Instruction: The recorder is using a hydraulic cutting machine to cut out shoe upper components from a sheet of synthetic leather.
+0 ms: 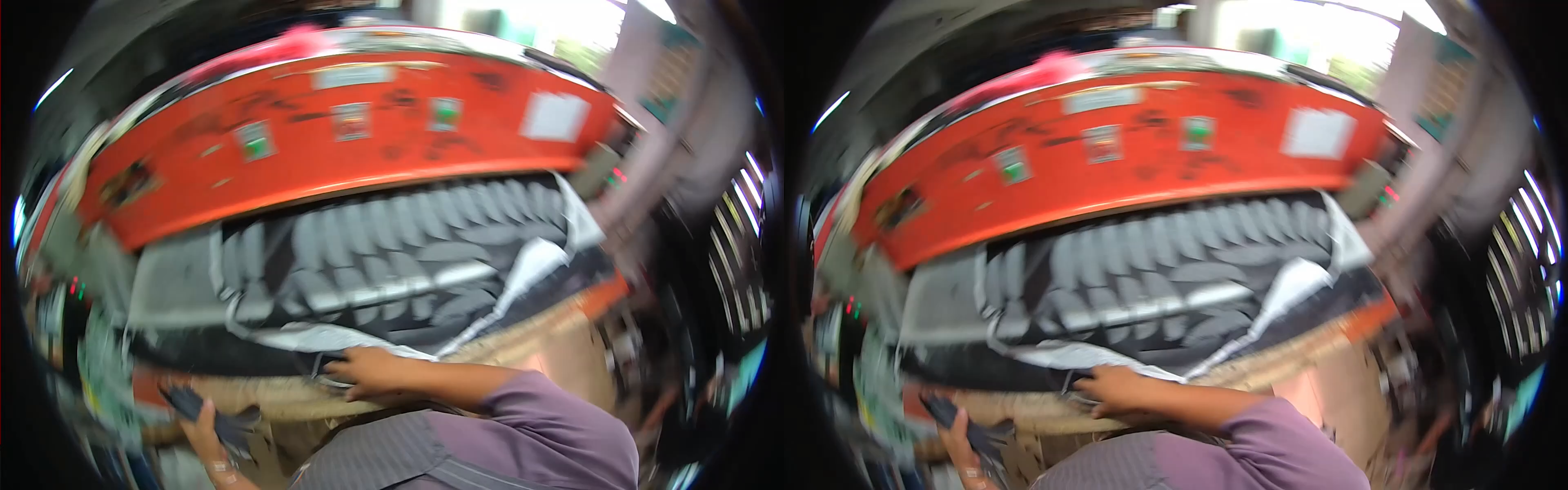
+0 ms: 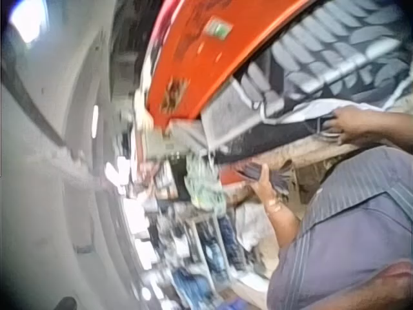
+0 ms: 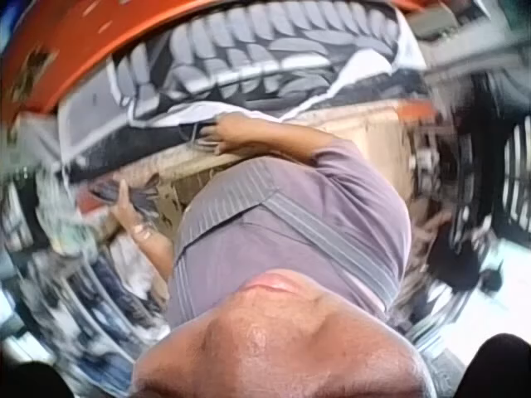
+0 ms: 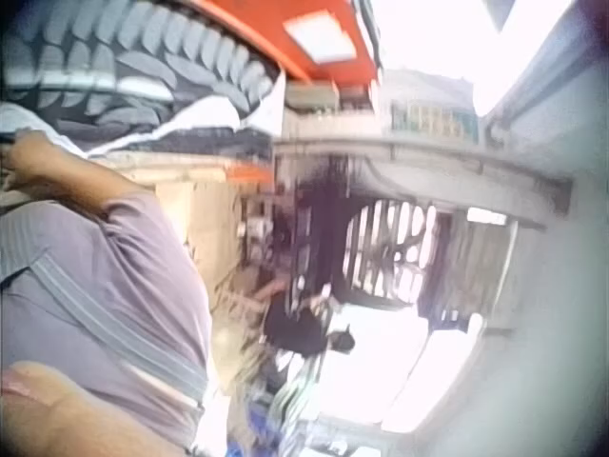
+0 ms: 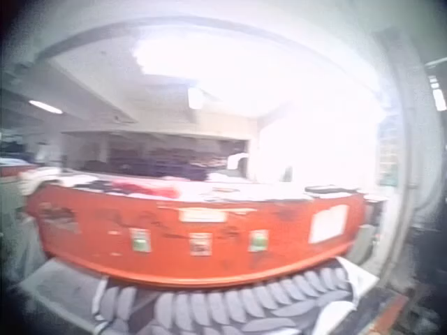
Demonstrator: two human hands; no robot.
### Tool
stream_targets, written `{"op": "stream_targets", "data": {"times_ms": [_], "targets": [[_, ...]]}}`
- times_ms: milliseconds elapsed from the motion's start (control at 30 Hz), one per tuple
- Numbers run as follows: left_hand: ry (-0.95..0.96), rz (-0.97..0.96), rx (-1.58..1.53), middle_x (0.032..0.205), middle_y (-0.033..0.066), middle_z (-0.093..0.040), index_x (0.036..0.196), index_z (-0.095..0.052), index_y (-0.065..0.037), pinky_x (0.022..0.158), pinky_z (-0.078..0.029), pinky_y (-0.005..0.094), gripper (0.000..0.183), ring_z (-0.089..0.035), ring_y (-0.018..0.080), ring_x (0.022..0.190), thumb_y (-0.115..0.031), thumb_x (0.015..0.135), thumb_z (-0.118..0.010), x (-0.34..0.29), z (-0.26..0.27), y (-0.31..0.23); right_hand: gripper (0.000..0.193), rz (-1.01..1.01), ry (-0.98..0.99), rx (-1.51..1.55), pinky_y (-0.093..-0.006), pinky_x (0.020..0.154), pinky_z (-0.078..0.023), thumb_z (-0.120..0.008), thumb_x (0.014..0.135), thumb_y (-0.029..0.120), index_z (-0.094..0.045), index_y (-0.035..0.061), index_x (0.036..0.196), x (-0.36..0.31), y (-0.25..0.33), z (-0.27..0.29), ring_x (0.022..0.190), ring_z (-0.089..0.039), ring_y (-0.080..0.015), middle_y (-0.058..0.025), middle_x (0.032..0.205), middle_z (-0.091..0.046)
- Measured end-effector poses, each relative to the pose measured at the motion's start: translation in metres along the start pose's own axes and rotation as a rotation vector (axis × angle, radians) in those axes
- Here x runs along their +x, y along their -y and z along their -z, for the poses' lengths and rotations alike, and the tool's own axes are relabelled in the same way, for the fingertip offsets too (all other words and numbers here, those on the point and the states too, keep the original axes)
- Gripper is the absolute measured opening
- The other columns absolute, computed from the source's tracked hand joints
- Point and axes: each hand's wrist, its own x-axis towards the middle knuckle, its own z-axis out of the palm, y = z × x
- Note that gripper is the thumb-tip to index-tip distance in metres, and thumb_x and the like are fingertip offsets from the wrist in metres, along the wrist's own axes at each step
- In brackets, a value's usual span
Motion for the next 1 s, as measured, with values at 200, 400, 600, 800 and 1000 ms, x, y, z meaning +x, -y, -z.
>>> {"op": "stream_targets", "data": {"times_ms": [200,400,600,800,1000], "targets": [[-0.533,0.442,-0.671,0.086,0.0012,-0.064,0.098,-0.065,-0.012,0.072,-0.048,0.0389,0.031,-0.059,0.0184,0.078,-0.035,0.08,-0.074,-0.156,0.087,0.114,0.055,-0.293,-0.471,-0.075,-0.0407,0.098,-0.043,-0.072,0.078,0.036,-0.06,0.01,0.125,-0.114,-0.099,0.077,0.116,-0.055,-0.0336,-0.02,0.131,-0.054],[-1.425,0.663,-0.992,0.128,0.0119,-0.053,0.129,-0.052,-0.011,0.093,-0.043,0.041,0.072,-0.049,0.0263,0.112,-0.052,0.073,-0.072,-0.331,0.023,0.24,0.035,0.172,-0.335,-0.837,-0.0417,0.1,-0.042,-0.051,0.089,0.023,-0.064,0.0004,0.114,0.049,-0.306,0.186,0.119,-0.052,-0.0358,-0.0237,0.127,-0.056],[-1.82,-0.269,-1.106,0.132,0.0165,-0.05,0.139,-0.037,-0.009,0.098,-0.04,0.0559,0.085,-0.054,0.0383,0.113,-0.066,0.078,-0.052,-0.664,0.039,0.246,0.033,0.532,-0.065,-0.767,-0.042,0.099,-0.043,-0.05,0.089,0.022,-0.064,0.0,0.11,0.219,-0.223,0.068,0.118,-0.053,-0.0364,-0.0248,0.125,-0.056],[-2.279,-0.163,-0.96,0.158,0.0129,-0.014,0.152,-0.012,-0.011,0.111,-0.023,0.0472,0.109,-0.026,0.0325,0.14,-0.061,0.072,-0.065,-0.663,0.135,0.108,0.032,0.462,-0.074,-0.778,-0.0422,0.097,-0.044,-0.05,0.089,0.021,-0.065,-0.0004,0.107,0.263,-0.202,0.065,0.116,-0.054,-0.0369,-0.0259,0.123,-0.057],[-1.507,-0.099,-0.883,0.15,0.0082,-0.033,0.145,-0.03,-0.012,0.111,-0.024,0.0413,0.067,-0.031,0.0265,0.137,-0.045,0.091,-0.049,-0.411,0.215,0.115,0.03,-0.049,-0.284,-0.77,-0.0425,0.096,-0.045,-0.05,0.088,0.019,-0.066,-0.0007,0.104,0.191,-0.313,0.183,0.115,-0.055,-0.0375,-0.027,0.121,-0.058]]}}
